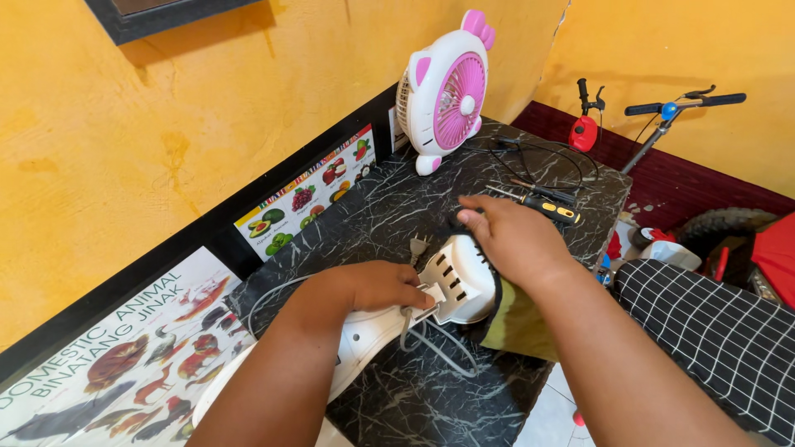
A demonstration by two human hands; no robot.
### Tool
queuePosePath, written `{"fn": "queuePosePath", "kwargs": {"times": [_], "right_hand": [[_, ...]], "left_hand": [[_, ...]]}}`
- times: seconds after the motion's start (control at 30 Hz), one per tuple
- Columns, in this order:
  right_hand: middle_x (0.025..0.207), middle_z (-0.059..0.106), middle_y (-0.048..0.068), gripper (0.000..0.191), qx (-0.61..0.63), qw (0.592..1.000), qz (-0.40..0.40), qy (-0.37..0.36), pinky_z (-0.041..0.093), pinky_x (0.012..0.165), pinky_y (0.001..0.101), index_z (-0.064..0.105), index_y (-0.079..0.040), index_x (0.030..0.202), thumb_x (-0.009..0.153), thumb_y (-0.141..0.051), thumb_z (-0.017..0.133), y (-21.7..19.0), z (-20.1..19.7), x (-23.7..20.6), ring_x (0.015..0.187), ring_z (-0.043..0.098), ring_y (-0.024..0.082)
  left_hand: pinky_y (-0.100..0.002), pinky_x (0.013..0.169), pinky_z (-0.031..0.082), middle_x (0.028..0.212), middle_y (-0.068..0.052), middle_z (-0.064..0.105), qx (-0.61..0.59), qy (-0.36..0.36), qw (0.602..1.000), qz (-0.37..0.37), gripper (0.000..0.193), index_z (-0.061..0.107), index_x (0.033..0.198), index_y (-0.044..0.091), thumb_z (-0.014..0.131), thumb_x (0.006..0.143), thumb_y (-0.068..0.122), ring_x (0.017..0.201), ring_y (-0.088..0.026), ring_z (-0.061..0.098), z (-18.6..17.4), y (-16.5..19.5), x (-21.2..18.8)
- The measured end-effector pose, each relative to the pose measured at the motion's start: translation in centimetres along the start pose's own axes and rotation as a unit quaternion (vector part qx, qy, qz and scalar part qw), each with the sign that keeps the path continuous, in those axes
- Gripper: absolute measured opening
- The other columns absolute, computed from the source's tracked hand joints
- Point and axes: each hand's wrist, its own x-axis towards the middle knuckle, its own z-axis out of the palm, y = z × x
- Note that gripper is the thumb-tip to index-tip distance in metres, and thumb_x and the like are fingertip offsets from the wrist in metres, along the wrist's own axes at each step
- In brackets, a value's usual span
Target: The person uses a screwdriver to unscrew the center cap of a small pink cat-shaped desk fan, removes the front grille and fastener, and sets the grille aside. They then wipe the fan motor housing, base, and removed grille with a cloth, and finish by wiping the grille of a larger standing fan lying on the floor.
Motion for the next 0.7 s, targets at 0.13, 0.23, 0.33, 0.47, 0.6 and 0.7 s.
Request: {"fn": "queuePosePath", "kwargs": {"times": [0.13, 0.23, 0.33, 0.47, 0.6, 0.7], "right_hand": [[0.123, 0.069, 0.017, 0.066, -0.124, 0.927, -0.321, 0.147, 0.047, 0.09, 0.0603, 0.066, -0.013, 0.136, 0.086, -0.056, 0.059, -0.8, 0.4, -1.3, 0.107, 0.063, 0.041], [0.132, 0.067, 0.011, 0.064, -0.096, 0.98, -0.173, -0.01, 0.05, 0.095, 0.0465, 0.062, -0.024, 0.142, 0.088, -0.057, 0.057, -1.6, 0.1, -1.5, 0.118, 0.061, 0.036], [0.142, 0.067, 0.002, 0.048, -0.113, 0.988, -0.009, -0.104, 0.051, 0.108, 0.0413, 0.064, -0.036, 0.141, 0.102, -0.058, 0.047, -2.3, -0.6, -0.5, 0.131, 0.062, 0.027], [0.153, 0.053, 0.001, 0.055, -0.087, 0.992, -0.065, -0.062, 0.036, 0.112, 0.0593, 0.05, -0.035, 0.15, 0.098, -0.053, 0.052, -2.0, -0.4, -0.6, 0.14, 0.05, 0.027], [0.165, 0.035, 0.006, 0.082, -0.101, 0.962, -0.238, -0.089, 0.015, 0.109, 0.078, 0.037, -0.031, 0.16, 0.086, -0.052, 0.067, 0.8, -0.8, -2.7, 0.15, 0.026, 0.038], [0.164, 0.036, 0.004, 0.099, -0.045, 0.959, -0.233, -0.152, 0.017, 0.102, 0.0728, 0.044, -0.032, 0.16, 0.073, -0.056, 0.085, 2.9, -1.5, -3.1, 0.148, 0.028, 0.034]], "left_hand": [[-0.042, 0.1, 0.049, 0.128, -0.013, 0.071, 0.003, -0.014, 1.0, 0.026, 0.07, 0.066, 0.134, 0.016, 0.066, 0.076, 0.055, 0.119, -0.029, 0.066, 0.1, -1.1, 0.3], [-0.042, 0.1, 0.05, 0.126, -0.014, 0.073, 0.002, -0.008, 0.999, 0.032, 0.07, 0.067, 0.132, 0.015, 0.065, 0.076, 0.057, 0.118, -0.03, 0.067, 0.4, -1.5, 0.3], [-0.042, 0.102, 0.048, 0.13, -0.014, 0.069, 0.014, 0.014, 1.0, 0.02, 0.069, 0.067, 0.133, 0.017, 0.064, 0.078, 0.058, 0.121, -0.03, 0.064, 1.3, -1.4, 0.2], [-0.043, 0.105, 0.046, 0.134, -0.012, 0.067, 0.018, 0.02, 0.999, 0.018, 0.069, 0.065, 0.135, 0.018, 0.062, 0.08, 0.06, 0.124, -0.031, 0.063, 1.1, -0.7, 0.0], [-0.042, 0.105, 0.046, 0.134, -0.01, 0.068, 0.028, 0.009, 0.999, 0.019, 0.069, 0.069, 0.133, 0.021, 0.063, 0.077, 0.059, 0.124, -0.029, 0.063, 1.1, -0.3, -0.6], [-0.044, 0.104, 0.047, 0.137, -0.009, 0.065, 0.068, 0.005, 0.998, 0.003, 0.07, 0.065, 0.135, 0.021, 0.063, 0.079, 0.062, 0.124, -0.03, 0.062, 1.1, 0.9, -0.4]]}}
